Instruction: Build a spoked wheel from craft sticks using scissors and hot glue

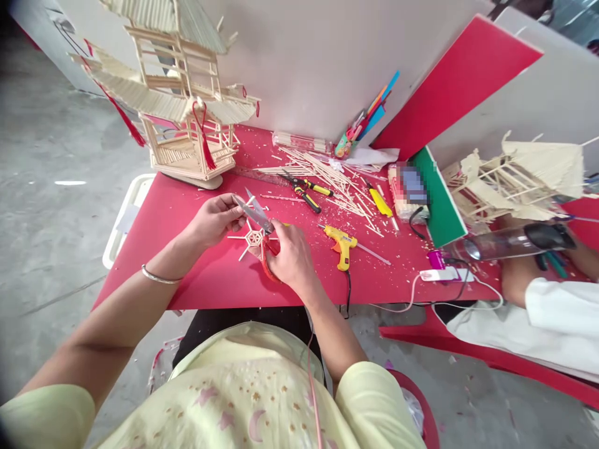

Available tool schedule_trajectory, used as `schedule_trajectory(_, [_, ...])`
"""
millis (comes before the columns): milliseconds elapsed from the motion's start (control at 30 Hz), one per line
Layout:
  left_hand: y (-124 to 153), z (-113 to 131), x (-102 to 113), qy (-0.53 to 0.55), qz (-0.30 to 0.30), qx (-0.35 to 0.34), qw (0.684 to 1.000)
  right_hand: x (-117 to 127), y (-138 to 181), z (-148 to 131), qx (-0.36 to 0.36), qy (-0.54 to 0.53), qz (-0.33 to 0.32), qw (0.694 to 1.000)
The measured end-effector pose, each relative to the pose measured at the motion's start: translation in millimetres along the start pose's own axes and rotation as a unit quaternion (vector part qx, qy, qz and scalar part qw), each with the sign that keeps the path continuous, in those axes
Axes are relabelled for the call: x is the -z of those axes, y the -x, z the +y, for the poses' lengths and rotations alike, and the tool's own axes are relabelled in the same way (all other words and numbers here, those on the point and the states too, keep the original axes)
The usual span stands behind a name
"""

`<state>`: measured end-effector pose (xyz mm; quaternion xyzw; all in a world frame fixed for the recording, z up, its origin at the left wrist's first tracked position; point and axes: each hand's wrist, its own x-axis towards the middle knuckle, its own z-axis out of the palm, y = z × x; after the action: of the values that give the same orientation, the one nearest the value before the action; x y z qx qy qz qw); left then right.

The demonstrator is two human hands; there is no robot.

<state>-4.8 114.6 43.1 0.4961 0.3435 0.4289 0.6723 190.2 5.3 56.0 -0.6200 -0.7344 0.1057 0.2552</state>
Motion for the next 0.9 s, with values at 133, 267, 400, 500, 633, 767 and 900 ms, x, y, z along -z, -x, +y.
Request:
schedule_trajectory(133, [2.3, -2.1, -0.7, -0.018, -0.010, -0.016, 1.000, 1.2, -2.9, -14.6, -0.001, 0.021, -0.011, 1.000])
schedule_trajectory(267, [4.1, 1.0, -0.6, -0.034, -0.009, -0.047, 0.998, 2.1, -3.2, -21.2, -0.006, 0.038, -0.011, 0.999])
schedule_trajectory(400, [6.2, 6.2, -1.6, -0.049, -0.008, -0.064, 0.997, -1.3, -2.6, -20.7, -0.014, 0.049, -0.004, 0.999])
schedule_trajectory(500, [6.7, 7.3, -1.1, -0.068, -0.011, -0.071, 0.995, -3.3, -2.4, -17.7, -0.024, 0.058, -0.012, 0.998])
schedule_trajectory(633, [6.1, 5.6, -0.2, -0.082, -0.034, -0.062, 0.994, -5.0, -1.1, -11.7, -0.035, 0.055, -0.027, 0.998])
schedule_trajectory(767, [5.8, 5.0, -2.1, -0.097, -0.020, -0.058, 0.993, -7.3, 0.4, -6.5, -0.033, 0.043, -0.030, 0.998])
schedule_trajectory(900, [6.3, 6.9, -4.5, -0.115, -0.005, -0.052, 0.992, -8.1, 0.7, -3.9, -0.021, 0.021, -0.037, 0.999])
